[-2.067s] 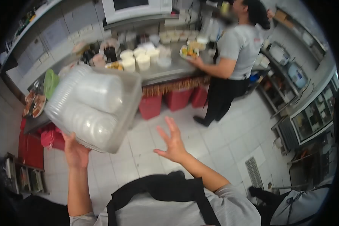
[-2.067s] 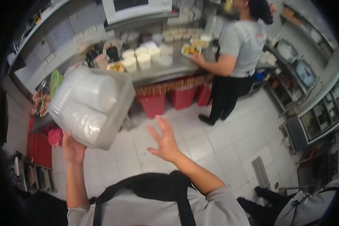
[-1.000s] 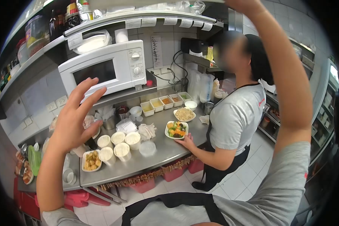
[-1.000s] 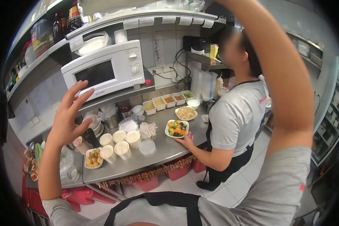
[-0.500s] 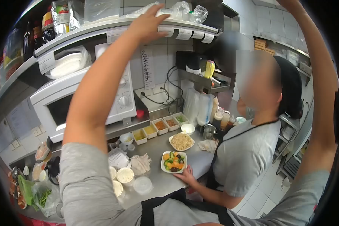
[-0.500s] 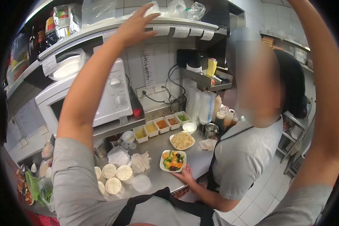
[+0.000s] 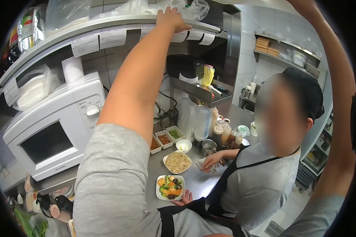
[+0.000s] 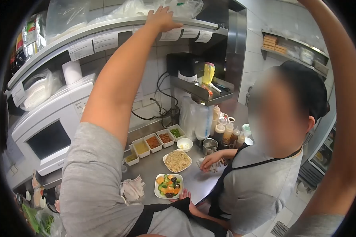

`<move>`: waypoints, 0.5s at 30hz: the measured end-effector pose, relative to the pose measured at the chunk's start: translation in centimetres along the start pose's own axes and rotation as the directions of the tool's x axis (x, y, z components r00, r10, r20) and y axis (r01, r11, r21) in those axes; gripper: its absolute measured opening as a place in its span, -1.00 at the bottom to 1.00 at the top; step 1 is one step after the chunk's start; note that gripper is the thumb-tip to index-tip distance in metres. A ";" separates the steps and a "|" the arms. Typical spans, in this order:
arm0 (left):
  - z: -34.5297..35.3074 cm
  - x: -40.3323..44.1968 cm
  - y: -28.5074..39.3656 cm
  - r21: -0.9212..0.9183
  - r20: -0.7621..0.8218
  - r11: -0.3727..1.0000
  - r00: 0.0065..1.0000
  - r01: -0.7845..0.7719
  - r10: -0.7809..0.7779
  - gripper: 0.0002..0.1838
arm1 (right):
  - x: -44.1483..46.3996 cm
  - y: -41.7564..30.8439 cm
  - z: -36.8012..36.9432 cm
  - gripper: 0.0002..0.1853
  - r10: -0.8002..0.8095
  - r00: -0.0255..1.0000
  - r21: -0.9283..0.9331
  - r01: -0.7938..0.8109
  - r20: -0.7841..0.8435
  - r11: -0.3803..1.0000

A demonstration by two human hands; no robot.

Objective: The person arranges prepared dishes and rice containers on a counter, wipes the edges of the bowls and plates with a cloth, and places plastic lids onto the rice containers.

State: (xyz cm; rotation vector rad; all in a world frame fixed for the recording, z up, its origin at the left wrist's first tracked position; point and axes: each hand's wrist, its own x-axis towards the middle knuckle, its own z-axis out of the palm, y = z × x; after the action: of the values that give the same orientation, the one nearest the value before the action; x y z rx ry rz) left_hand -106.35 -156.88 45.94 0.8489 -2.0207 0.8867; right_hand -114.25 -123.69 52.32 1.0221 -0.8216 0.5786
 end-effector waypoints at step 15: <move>-2.6 0.6 -10.8 -0.074 -0.183 0.976 0.965 -0.204 0.188 -0.52 | -2.6 -5.4 7.9 0.19 0.295 0.889 -0.318 -0.184 0.351 0.930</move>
State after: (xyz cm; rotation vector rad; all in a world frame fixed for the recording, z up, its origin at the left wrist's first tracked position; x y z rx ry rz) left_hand -97.19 -160.76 50.90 0.5070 -1.9967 0.9342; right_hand -114.23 -133.29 49.66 0.7895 -1.3652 0.4543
